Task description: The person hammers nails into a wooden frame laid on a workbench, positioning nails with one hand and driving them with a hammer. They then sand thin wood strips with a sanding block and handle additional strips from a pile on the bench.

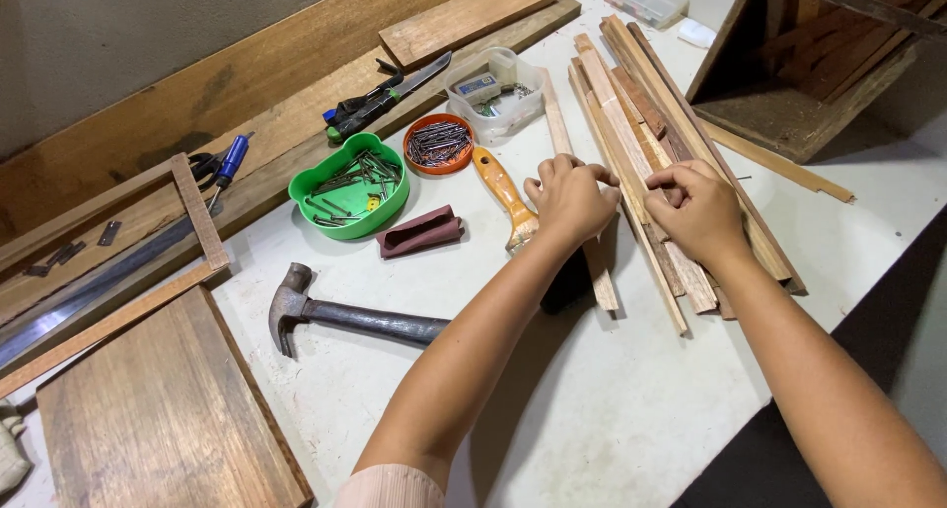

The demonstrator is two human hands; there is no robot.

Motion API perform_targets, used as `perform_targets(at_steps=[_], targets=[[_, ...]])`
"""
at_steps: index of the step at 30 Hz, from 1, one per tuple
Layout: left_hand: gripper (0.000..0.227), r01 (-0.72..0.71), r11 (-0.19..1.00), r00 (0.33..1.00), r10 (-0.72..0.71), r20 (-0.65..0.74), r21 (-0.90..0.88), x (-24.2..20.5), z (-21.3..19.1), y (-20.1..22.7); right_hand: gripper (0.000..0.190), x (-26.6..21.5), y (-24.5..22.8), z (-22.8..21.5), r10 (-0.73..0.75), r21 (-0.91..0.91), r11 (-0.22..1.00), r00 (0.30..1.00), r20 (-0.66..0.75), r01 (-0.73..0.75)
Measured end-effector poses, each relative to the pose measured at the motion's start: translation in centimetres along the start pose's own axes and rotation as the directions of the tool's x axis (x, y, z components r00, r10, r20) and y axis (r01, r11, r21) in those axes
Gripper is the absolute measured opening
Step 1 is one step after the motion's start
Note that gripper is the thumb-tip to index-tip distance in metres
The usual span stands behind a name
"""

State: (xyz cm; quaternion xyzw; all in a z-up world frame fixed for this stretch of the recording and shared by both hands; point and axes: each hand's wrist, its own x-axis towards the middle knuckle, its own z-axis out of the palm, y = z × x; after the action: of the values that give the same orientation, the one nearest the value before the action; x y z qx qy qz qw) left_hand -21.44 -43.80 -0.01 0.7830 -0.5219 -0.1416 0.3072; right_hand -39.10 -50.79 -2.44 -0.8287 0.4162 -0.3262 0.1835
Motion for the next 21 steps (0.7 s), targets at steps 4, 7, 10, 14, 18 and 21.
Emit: perform_targets(at_steps=[4,7,10,14,18,21], targets=[[0.038,-0.024,0.999,0.999,0.023,0.042,0.026,-0.7,-0.6,1.7,0.021,0.1,-0.8,-0.2,-0.056,0.052,0.997,0.998,-0.031,0.058],[0.052,-0.069,0.992,0.994,0.059,0.092,0.109,0.1,1.2,1.3,0.023,0.0,-1.2,-0.5,0.003,0.055,0.998,1.0,-0.005,-0.003],[0.039,-0.051,0.997,0.998,0.052,-0.028,0.05,1.5,3.5,-0.1,0.033,-0.2,-1.5,-0.5,-0.015,0.035,0.999,1.0,0.018,0.014],[0.073,0.043,0.994,0.999,-0.043,0.004,-0.104,1.2,0.6,0.3,0.023,-0.4,-2.6,-0.7,-0.04,0.042,0.998,0.998,0.043,0.038],[0.073,0.052,0.93,0.998,-0.058,-0.005,-0.365,2.9,2.4,-2.5,0.028,-0.4,-2.9,-0.6,-0.111,0.048,0.993,0.993,0.039,0.109],[0.052,0.039,0.864,0.999,-0.019,0.045,-0.503,2.3,1.3,-2.5,0.032,-0.6,-2.8,-0.8,-0.209,0.099,0.974,0.977,0.046,0.204]])
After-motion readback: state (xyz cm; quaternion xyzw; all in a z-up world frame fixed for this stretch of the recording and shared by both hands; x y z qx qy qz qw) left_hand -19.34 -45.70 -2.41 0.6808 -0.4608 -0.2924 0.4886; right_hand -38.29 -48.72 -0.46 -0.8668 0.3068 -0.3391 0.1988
